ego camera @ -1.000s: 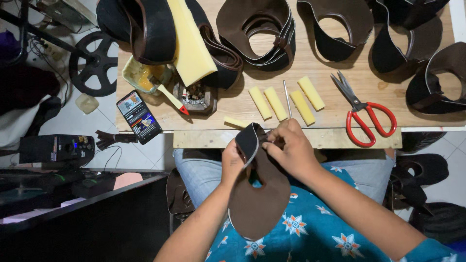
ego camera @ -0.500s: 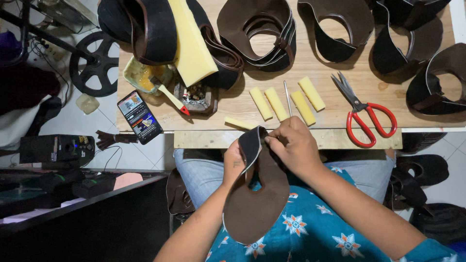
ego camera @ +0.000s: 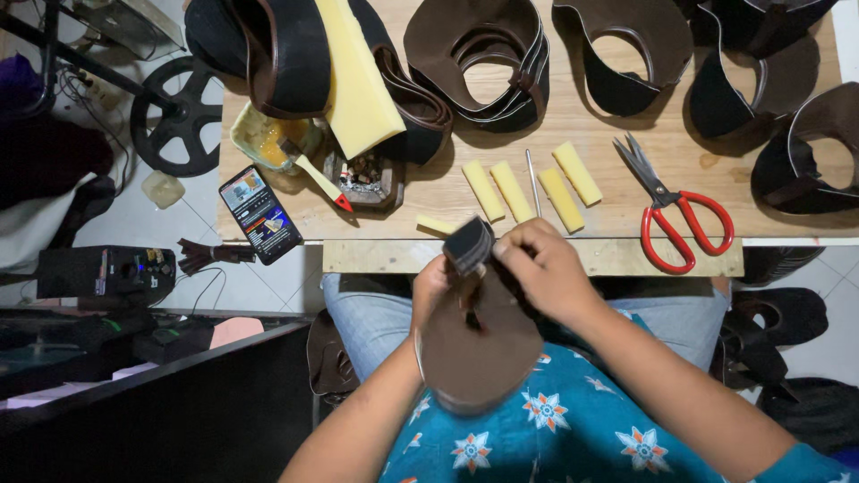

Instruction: The person sits at a workbench holding a brown shoe upper and works along its edge with a thin metal rod tool, pressing and trimming the edge seam. They turn the upper over to work other sides, briefly reach for the scissors, and continue working the edge of the piece.

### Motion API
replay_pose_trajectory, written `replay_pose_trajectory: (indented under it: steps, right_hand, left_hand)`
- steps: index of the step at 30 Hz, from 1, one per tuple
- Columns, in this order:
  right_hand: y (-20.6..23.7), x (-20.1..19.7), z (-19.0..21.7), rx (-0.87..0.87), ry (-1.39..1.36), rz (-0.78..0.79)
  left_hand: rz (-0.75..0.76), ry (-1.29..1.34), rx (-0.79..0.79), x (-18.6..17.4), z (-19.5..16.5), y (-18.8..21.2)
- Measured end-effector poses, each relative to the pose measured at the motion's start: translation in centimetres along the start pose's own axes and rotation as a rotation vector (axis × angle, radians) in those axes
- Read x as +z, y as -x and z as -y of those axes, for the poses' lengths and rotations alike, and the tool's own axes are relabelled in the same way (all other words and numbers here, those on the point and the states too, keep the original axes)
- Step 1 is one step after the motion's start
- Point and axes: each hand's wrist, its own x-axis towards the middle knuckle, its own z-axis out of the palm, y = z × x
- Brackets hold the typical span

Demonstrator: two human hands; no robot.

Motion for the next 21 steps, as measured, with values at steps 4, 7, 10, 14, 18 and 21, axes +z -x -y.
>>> replay_pose_trajectory:
  steps: [4,7,10,14,18,21]
  right_hand:
    - [-0.3,-0.7,0.3,0.11,-0.026,-0.023]
    - [-0.2,-0.6,0.8,0.335,-0.117,0.119]
    - [-0.2,-0.1,1.2,0.324,-0.118,0.188]
    - [-0.4,0.1,1.1,0.363,-0.179,0.176]
    - [-0.2,0.0,0.8,0.349,0.025,0.208]
    - [0.1,0.3,0.8,0.247,0.08,0.163]
  left_hand:
    - [0.129,-0.109,-0.02,1.5,-2.9,1.8]
    - [0.128,-0.352,0.072,2.4,-4.7,2.3]
    - [0.093,-0.57,0.165,3.0,-5.5,2.5]
    - [0.093,-0.181,-0.035,3.1,-5.1,2.8]
    - [0.063,0.03,-0.182,2.4,-3.3,1.9]
    - [0.097,-0.159,-0.071,1.3,-1.6,1.6]
